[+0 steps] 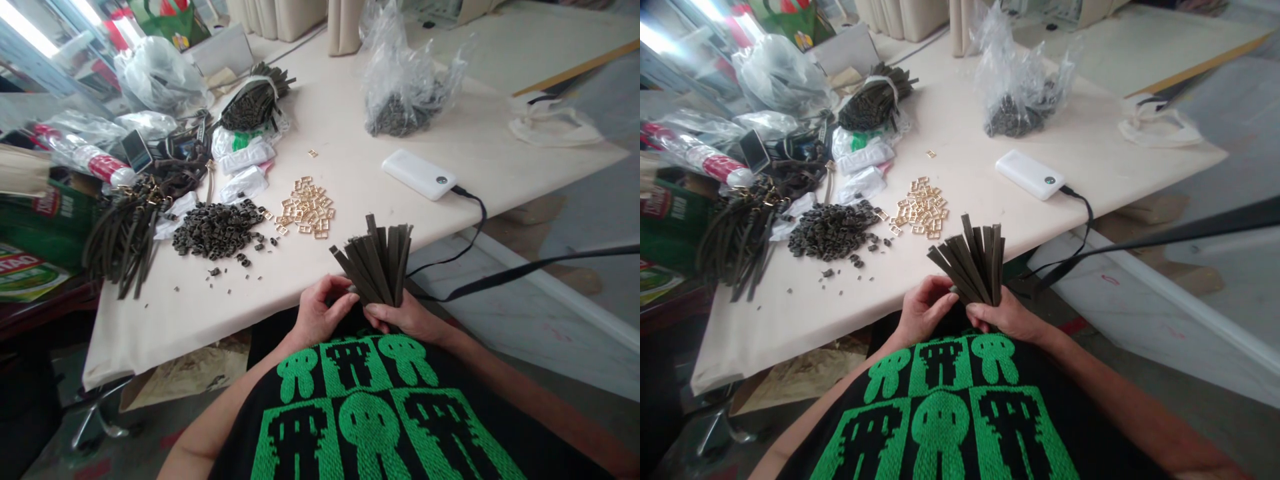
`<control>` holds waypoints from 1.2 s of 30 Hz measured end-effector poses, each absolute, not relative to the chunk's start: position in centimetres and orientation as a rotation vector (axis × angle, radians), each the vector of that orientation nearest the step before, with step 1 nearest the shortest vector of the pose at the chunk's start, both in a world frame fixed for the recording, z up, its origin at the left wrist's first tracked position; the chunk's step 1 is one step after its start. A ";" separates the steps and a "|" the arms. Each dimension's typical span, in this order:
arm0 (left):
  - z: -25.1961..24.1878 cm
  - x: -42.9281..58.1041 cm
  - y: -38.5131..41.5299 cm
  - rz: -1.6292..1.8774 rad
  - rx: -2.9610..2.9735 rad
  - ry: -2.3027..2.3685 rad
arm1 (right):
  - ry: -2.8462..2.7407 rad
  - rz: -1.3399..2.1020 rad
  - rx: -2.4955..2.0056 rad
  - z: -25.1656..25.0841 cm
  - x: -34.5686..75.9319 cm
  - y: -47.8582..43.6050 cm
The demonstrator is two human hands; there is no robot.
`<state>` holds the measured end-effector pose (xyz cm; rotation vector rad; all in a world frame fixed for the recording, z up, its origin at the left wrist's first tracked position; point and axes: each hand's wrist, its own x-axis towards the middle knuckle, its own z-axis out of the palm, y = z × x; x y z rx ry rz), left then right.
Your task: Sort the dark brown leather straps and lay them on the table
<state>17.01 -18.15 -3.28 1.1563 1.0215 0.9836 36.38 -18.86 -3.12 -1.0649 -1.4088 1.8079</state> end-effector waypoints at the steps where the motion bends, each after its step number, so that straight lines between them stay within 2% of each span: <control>1: -3.3 17.1 -18.1 0.983 1.092 1.005 | -1.405 1.827 -1.066 -3.2 36.4 -18.9; 10: -3.8 17.2 -18.0 0.933 0.484 0.912 | -1.237 1.969 -1.043 -3.0 36.5 -19.0; 36: -4.0 16.5 -17.9 0.891 0.165 0.727 | -1.148 1.991 -0.884 -5.3 35.7 -18.2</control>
